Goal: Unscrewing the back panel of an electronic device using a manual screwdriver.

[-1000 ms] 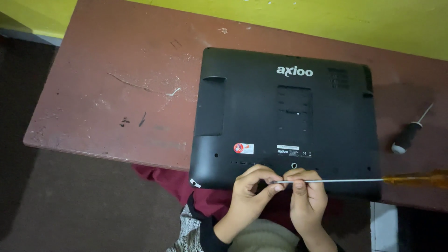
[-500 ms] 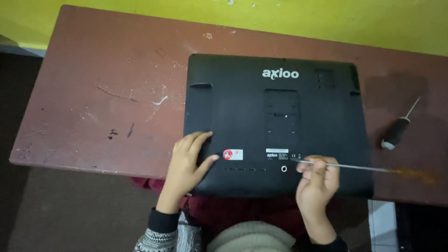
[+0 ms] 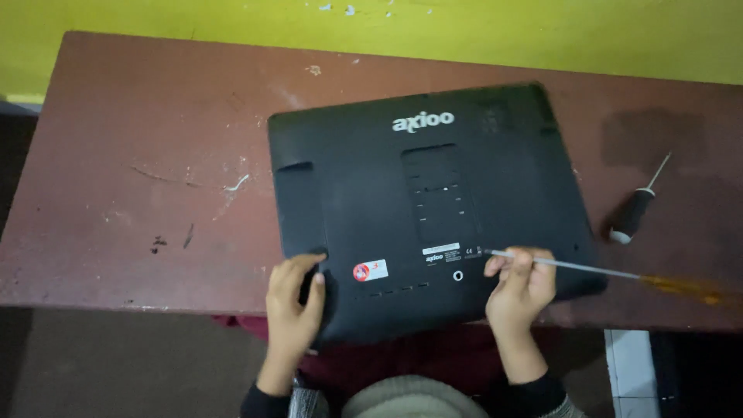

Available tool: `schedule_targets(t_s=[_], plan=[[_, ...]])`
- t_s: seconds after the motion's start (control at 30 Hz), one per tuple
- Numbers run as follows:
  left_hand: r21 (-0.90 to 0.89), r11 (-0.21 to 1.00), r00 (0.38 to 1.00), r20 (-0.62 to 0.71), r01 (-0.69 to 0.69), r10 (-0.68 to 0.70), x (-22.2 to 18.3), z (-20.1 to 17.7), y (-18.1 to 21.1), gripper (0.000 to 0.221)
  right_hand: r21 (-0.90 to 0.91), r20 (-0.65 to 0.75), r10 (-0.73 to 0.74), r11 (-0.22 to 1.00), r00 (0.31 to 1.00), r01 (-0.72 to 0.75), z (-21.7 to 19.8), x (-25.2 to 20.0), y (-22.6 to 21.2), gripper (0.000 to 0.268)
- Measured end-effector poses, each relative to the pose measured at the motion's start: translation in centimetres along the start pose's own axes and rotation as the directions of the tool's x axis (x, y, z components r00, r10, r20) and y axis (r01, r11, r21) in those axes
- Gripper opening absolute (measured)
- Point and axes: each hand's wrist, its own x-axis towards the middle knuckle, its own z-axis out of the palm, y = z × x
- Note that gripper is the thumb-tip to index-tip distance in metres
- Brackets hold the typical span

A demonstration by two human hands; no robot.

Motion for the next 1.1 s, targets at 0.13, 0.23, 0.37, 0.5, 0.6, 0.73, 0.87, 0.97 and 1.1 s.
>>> schedule_targets(t_s=[0.13,0.23,0.37,0.5,0.6,0.73,0.87,0.97,1.1], plan=[[0.020,0.999,0.996,-0.082,0.043,-0.041,-2.3,3.6,1.5,0.030,-0.039,0.043,0.003,0.999,0.999,-0.001,-0.8,4.8,2.2,0.034],[0.072,0.993,0.987,-0.136,0.098,-0.087,-3.4,6.0,3.4,0.036,0.004,-0.026,-0.023,1.000,0.999,0.023,-1.3,8.8,4.4,0.041],[0.050,0.997,0.998,0.023,0.060,-0.062,-4.8,7.6,6.5,0.054,0.050,-0.031,-0.060,0.997,0.998,0.062,-3.1,13.9,6.5,0.032],[-0.112,0.994,0.980,0.194,-0.016,0.038,-6.1,8.6,8.2,0.065,0.018,0.018,-0.041,0.999,0.999,0.041,-4.3,17.1,6.8,0.029],[-0.220,0.972,0.957,0.254,-0.086,0.142,-7.0,10.0,9.9,0.076,-0.047,-0.022,-0.078,0.996,0.997,0.076,-3.9,19.4,6.1,0.018],[-0.293,0.953,0.910,0.368,-0.081,0.191,-7.2,12.7,10.4,0.085,0.005,0.002,-0.103,0.995,0.995,0.103,-4.2,22.5,7.6,0.019],[-0.382,0.910,0.854,0.406,-0.163,0.324,-5.7,13.1,10.3,0.071,-0.072,0.002,-0.090,0.993,0.996,0.089,-4.1,24.7,8.6,0.025],[-0.282,0.888,0.836,0.323,-0.363,0.445,-2.7,11.5,9.2,0.038,-0.059,-0.028,-0.111,0.992,0.993,0.109,-4.3,25.4,9.7,0.025],[0.099,0.856,0.860,0.134,-0.507,0.493,3.2,6.9,7.1,0.036,0.065,-0.068,-0.142,0.987,0.988,0.146,-5.0,21.4,8.9,0.027]])
